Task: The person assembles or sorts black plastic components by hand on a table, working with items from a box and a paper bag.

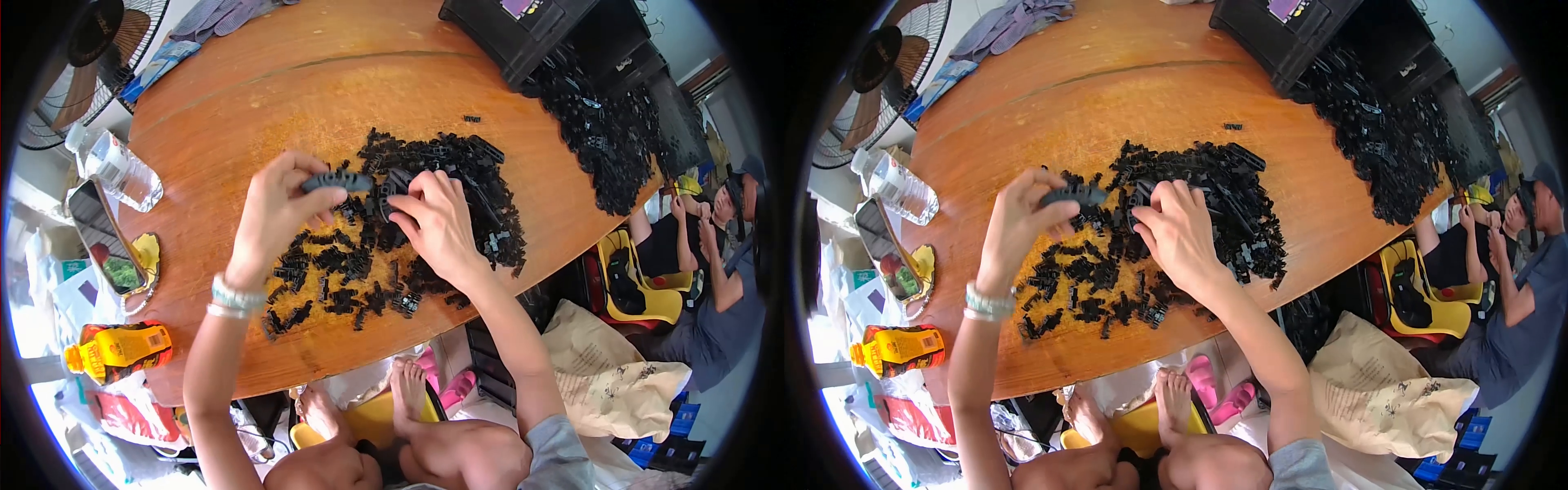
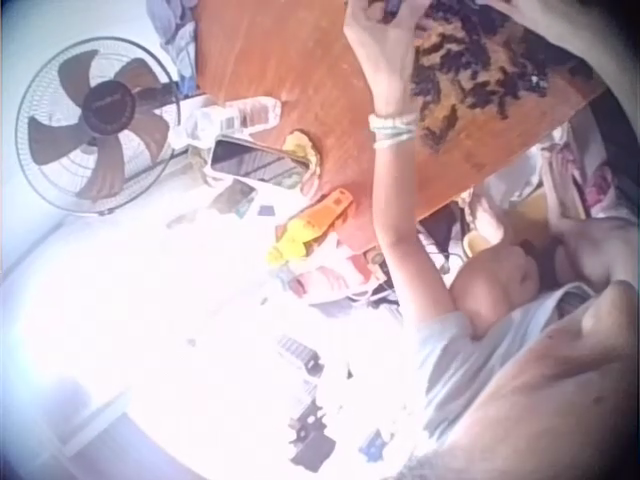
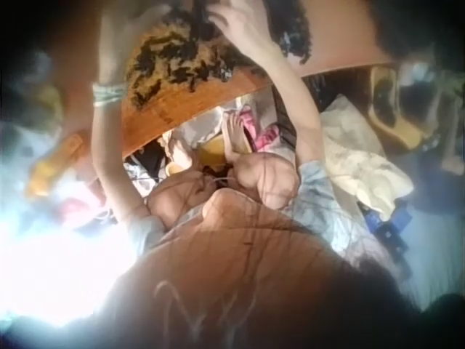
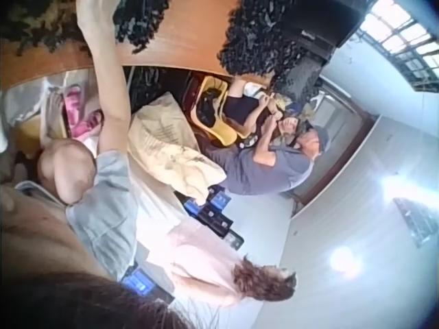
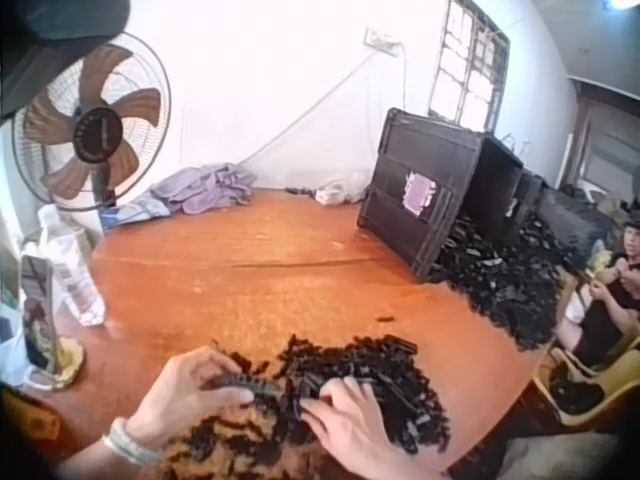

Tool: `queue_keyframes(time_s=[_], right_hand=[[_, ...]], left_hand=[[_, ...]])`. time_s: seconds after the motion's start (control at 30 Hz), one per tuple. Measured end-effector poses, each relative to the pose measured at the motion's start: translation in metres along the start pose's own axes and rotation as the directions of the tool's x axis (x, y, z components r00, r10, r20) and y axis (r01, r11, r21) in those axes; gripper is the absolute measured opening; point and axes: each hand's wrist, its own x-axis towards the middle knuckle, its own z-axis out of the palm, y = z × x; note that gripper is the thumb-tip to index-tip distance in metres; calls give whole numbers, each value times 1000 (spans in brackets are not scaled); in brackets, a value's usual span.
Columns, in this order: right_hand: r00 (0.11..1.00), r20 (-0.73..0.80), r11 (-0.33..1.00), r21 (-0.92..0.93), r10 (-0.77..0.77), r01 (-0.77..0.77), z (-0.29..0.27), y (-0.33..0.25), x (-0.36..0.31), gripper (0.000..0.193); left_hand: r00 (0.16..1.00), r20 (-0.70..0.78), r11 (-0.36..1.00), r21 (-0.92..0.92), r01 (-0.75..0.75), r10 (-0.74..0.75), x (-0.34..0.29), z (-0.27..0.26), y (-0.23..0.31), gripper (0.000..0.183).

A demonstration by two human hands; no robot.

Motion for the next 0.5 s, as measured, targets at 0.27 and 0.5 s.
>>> queue_keyframes(time_s=[0.27,0.5], right_hand=[[1000,13,1000,13,-5,5,4,-5,-2,21],[983,-180,998,47,-35,45,14,7,-8,21]], left_hand=[[991,-67,920,-385,78,-112,-67,8,-22,29],[987,-72,913,-396,103,-142,-72,13,-20,24]])
